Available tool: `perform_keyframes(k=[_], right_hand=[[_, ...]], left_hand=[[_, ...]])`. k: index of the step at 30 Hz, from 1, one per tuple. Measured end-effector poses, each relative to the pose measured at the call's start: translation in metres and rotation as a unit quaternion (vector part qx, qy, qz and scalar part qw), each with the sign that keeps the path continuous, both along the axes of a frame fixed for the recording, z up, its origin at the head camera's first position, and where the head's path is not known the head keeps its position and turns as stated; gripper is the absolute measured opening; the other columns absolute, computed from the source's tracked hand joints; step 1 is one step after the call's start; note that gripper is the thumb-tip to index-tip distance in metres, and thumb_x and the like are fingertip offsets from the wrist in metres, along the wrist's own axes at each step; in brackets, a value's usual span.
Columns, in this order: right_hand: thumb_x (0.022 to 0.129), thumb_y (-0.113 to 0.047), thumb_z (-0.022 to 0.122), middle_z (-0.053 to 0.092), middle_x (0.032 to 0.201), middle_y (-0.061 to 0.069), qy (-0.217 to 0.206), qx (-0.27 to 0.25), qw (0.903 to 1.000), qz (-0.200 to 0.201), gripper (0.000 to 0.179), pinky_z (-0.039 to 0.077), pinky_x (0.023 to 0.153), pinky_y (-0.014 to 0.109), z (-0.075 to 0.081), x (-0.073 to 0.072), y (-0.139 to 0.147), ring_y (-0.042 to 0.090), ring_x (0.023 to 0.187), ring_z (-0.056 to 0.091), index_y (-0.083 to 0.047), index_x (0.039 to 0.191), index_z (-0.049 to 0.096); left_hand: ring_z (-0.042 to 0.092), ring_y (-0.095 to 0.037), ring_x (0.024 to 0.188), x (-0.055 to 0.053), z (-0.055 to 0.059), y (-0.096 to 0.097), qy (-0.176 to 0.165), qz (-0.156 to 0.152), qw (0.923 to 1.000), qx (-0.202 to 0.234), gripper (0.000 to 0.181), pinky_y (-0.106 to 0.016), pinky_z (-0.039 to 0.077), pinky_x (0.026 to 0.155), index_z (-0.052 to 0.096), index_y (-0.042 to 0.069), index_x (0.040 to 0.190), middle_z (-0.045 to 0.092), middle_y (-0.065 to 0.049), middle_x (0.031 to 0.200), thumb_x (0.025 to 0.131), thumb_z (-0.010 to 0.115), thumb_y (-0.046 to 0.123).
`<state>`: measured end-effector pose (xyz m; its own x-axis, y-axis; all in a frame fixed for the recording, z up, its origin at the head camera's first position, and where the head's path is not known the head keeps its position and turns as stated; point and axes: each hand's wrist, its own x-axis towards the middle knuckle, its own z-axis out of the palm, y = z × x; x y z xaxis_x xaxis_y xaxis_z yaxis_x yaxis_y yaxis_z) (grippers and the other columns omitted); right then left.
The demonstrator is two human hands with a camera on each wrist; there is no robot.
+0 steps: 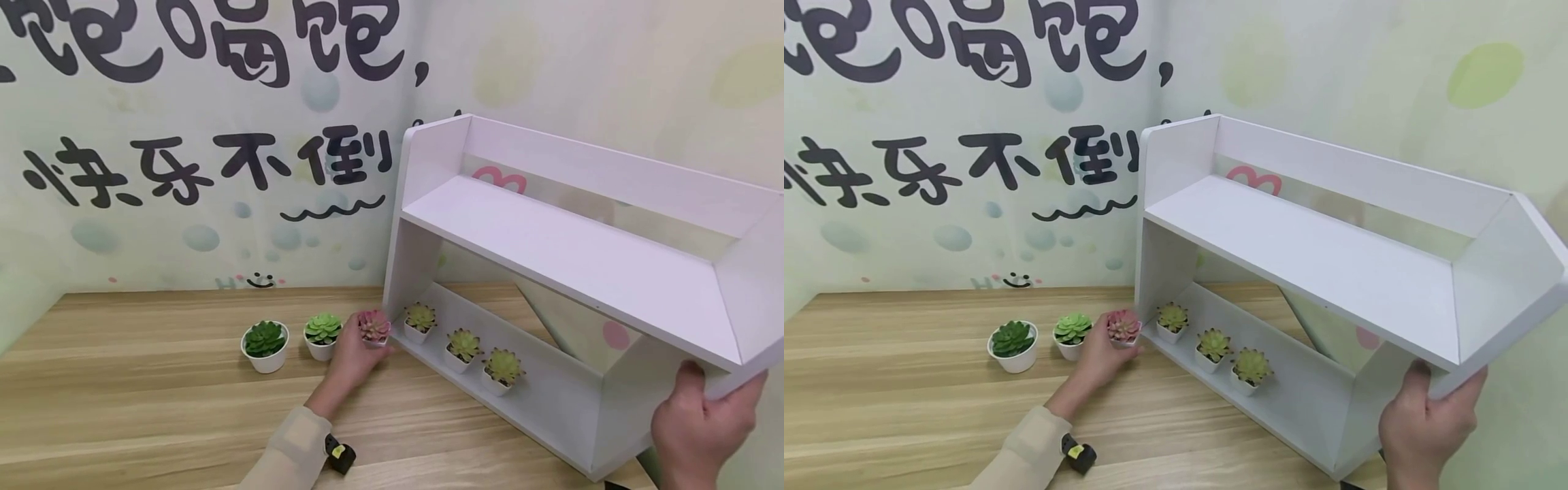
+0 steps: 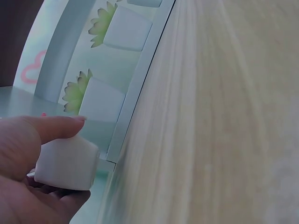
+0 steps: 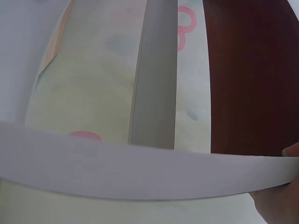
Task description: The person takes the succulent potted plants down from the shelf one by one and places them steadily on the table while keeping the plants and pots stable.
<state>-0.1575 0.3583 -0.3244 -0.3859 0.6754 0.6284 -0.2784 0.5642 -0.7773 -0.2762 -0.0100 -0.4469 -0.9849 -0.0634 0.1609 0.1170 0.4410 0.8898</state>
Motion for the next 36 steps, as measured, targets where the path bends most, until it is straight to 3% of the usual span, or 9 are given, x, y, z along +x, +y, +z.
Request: perform_keyframes(k=[11, 20, 27, 36], right_hand=[[0.096, -0.008, 0.05, 0.063, 0.126, -0.019, -0.007, -0.007, 0.9999, 0.0, 0.048, 0.044, 0.094, 0.018, -0.001, 0.001, 0.001, 0.002, 0.109, 0.059, -0.025, 0.141, 0.053], [0.096, -0.008, 0.051, 0.064, 0.126, -0.016, -0.003, -0.019, 0.9998, 0.002, 0.048, 0.044, 0.095, 0.018, -0.002, 0.002, 0.002, 0.004, 0.109, 0.059, -0.025, 0.141, 0.053], [0.097, -0.008, 0.05, 0.065, 0.128, -0.014, -0.01, -0.024, 0.9996, 0.008, 0.048, 0.047, 0.096, 0.019, -0.002, 0.001, 0.002, 0.005, 0.11, 0.061, -0.026, 0.142, 0.052], [0.097, -0.007, 0.049, 0.065, 0.132, -0.011, -0.002, -0.007, 0.9998, 0.019, 0.051, 0.048, 0.1, 0.021, 0.0, 0.0, 0.0, 0.007, 0.113, 0.061, -0.026, 0.144, 0.05]], left_hand=[[0.055, -0.041, 0.13, 0.001, -0.005, -0.005, 0.0, -0.013, 0.9999, 0.002, 0.074, -0.053, 0.043, 0.114, 0.049, -0.007, 0.136, 0.059, -0.026, 0.134, 0.074, 0.087, 0.008], [0.058, -0.041, 0.124, -0.003, -0.011, -0.007, 0.005, 0.007, 0.9999, -0.008, 0.073, -0.052, 0.045, 0.112, 0.049, -0.009, 0.132, 0.061, -0.027, 0.127, 0.07, 0.085, 0.004], [0.056, -0.042, 0.128, -0.004, -0.013, -0.009, -0.009, 0.008, 0.9999, 0.0, 0.077, -0.052, 0.043, 0.114, 0.045, -0.009, 0.136, 0.059, -0.029, 0.131, 0.071, 0.086, 0.004], [0.055, -0.042, 0.13, -0.005, -0.016, -0.009, 0.002, 0.012, 0.9999, 0.0, 0.078, -0.052, 0.043, 0.114, 0.045, -0.008, 0.137, 0.058, -0.028, 0.133, 0.073, 0.086, 0.006]])
